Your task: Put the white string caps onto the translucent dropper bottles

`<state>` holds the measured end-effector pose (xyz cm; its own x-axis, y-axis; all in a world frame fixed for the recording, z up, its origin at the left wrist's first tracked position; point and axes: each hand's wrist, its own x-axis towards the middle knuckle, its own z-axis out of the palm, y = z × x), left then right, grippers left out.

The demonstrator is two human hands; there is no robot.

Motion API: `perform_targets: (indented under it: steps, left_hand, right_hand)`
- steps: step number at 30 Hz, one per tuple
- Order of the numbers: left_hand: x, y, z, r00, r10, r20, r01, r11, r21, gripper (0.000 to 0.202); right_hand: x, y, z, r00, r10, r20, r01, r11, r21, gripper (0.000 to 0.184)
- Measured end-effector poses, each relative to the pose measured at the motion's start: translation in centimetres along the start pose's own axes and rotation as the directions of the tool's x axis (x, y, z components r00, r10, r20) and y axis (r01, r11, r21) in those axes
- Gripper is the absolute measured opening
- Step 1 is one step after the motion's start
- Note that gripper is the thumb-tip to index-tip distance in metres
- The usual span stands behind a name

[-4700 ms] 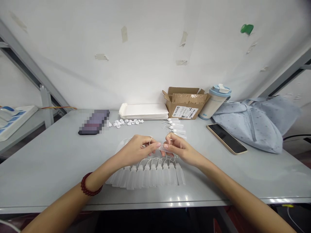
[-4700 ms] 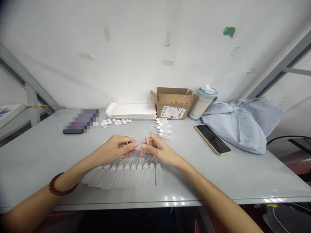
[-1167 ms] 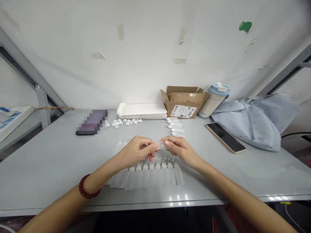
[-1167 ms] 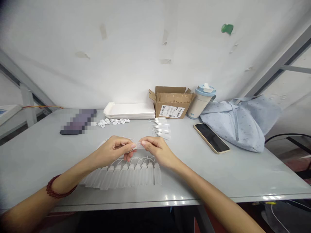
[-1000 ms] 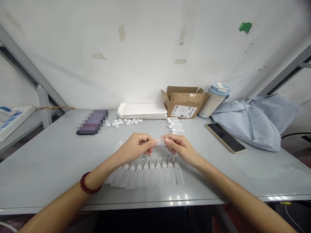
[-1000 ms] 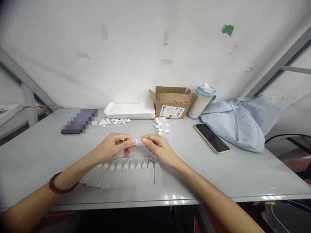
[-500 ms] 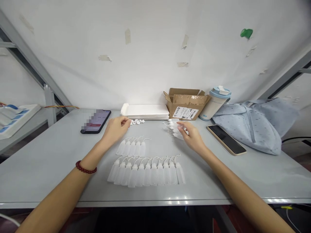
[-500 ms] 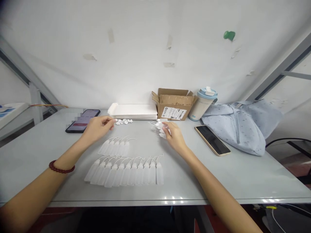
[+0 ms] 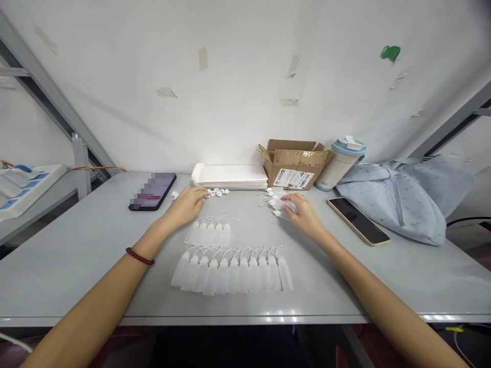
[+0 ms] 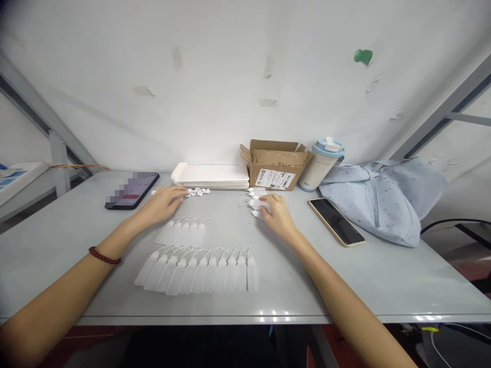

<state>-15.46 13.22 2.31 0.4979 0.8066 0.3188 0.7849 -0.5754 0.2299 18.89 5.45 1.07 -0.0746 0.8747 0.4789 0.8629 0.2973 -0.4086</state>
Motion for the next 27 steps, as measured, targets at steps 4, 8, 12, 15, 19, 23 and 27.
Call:
perform_targets:
  steps: [4,8,12,15,19,23,27]
  left_hand:
    - [0.1,0.2,0.6,1.0,0.014,0.017,-0.014,1.0,-0.024,0.037]
    - [0.1,0.2,0.6,1.0,0.009,0.017,-0.009,0.999,-0.041,0.035]
    - [0.1,0.3,0.3,1.0,-0.007,0.022,0.008,0.999,-0.048,0.033]
    - [0.1,0.6,0.1,0.999,-0.017,0.038,0.019,0.999,-0.05,0.031]
    - [0.1,1.0,-0.1,0.998,-0.036,0.05,0.039,0.998,-0.054,0.027]
    - [0.1,1.8,-0.5,0.997,-0.065,0.047,0.069,0.995,-0.078,0.027]
    - [0.0,3.3,-1.1,0.995,-0.095,0.022,0.097,0.986,-0.133,0.029]
  right_hand:
    - [-0.2,-0.3,0.0,1.0,0.001,-0.011,-0.001,1.0,-0.015,0.022]
    - [-0.3,-0.6,0.0,1.0,-0.009,-0.023,0.008,1.0,-0.025,0.021]
    - [-0.4,-1.4,-0.3,0.996,-0.069,-0.063,0.067,0.997,-0.041,0.02]
    - [-0.6,-2.8,-0.8,0.984,-0.151,-0.096,0.15,0.989,-0.017,0.02]
    - [-1.4,-5.3,-1.2,0.969,-0.231,-0.087,0.24,0.964,0.114,0.017]
    - [-1.9,-7.8,-1.2,0.948,-0.3,0.107,0.264,0.928,0.265,0.021]
    - [-1.3,-9.7,-0.7,0.826,-0.395,0.401,0.264,0.901,0.345,0.028]
